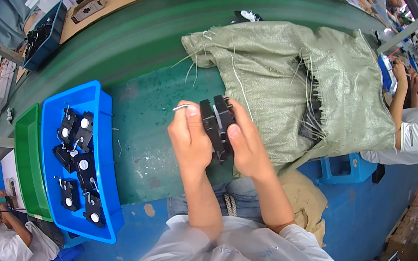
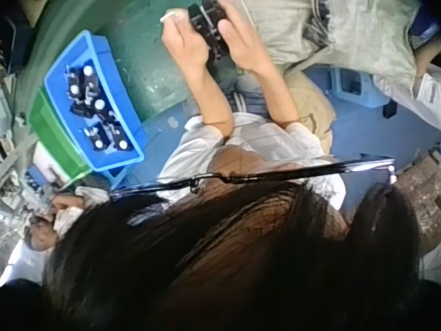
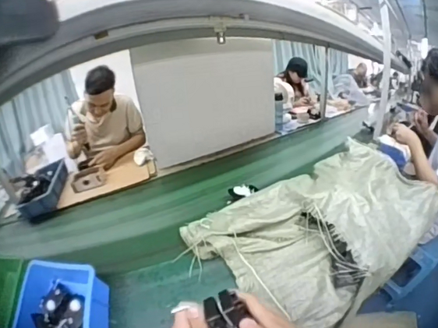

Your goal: The person assembles mechanical components by fitting plastic casing covers onto gear units by hand, pressing them together, and placing the assembled parts into a tray.

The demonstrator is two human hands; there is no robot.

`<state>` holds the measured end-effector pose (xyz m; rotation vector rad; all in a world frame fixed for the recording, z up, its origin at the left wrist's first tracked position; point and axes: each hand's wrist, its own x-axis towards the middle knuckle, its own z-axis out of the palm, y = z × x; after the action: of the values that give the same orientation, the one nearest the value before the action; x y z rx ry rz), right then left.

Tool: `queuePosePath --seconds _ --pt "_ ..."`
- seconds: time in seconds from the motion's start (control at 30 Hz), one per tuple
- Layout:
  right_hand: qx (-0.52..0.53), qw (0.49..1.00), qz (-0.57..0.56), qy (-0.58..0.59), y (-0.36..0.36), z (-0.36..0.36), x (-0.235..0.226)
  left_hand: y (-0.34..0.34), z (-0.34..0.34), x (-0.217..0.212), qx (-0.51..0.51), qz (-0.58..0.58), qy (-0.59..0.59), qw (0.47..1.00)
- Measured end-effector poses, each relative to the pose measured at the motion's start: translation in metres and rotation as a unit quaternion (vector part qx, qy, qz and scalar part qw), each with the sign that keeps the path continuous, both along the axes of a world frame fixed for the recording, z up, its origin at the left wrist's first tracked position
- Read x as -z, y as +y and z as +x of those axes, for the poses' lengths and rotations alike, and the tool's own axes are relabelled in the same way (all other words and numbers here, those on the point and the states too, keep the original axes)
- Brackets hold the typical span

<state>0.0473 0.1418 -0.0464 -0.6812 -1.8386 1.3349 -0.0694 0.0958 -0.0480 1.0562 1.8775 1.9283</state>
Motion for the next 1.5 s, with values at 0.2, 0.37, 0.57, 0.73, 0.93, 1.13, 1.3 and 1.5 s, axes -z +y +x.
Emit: queuePosePath --seconds 0.2,0.37,0.57,0.73,0.93,1.13,1.3,1.5 --pt "0.083 0.989 0.018 0.12 0.006 -0.01 -0.002 0.001 0.008 -0.002 0.105 0.026 0.017 0.994" --pt "0.064 0.98 -0.059 0.181 0.01 -0.01 -0.026 0.0 0.009 -0.011 0.181 0.035 0.049 0.982" --pt "0.018 0.959 -0.019 0.283 0.039 0.0 -0.024 0.002 0.02 -0.012 0.147 0.097 0.121 0.977" --pt "0.038 0.962 0.012 0.269 0.037 -0.006 -0.044 0.003 0.026 -0.011 0.12 0.153 0.122 0.973" --pt "0.065 0.964 0.042 0.254 0.031 -0.019 -0.043 0.003 0.021 -0.002 0.1 0.165 0.111 0.975" --pt "0.054 0.948 0.0 0.313 0.028 -0.027 -0.043 -0.006 0.012 -0.018 0.092 0.161 0.151 0.971" --pt "-0.041 0.887 -0.104 0.449 0.024 -0.043 -0.027 -0.029 -0.004 -0.035 0.062 0.085 0.258 0.96" --pt "0.083 0.962 0.057 0.253 -0.02 -0.041 -0.039 -0.114 -0.08 -0.066 -0.285 -0.081 0.421 0.857"
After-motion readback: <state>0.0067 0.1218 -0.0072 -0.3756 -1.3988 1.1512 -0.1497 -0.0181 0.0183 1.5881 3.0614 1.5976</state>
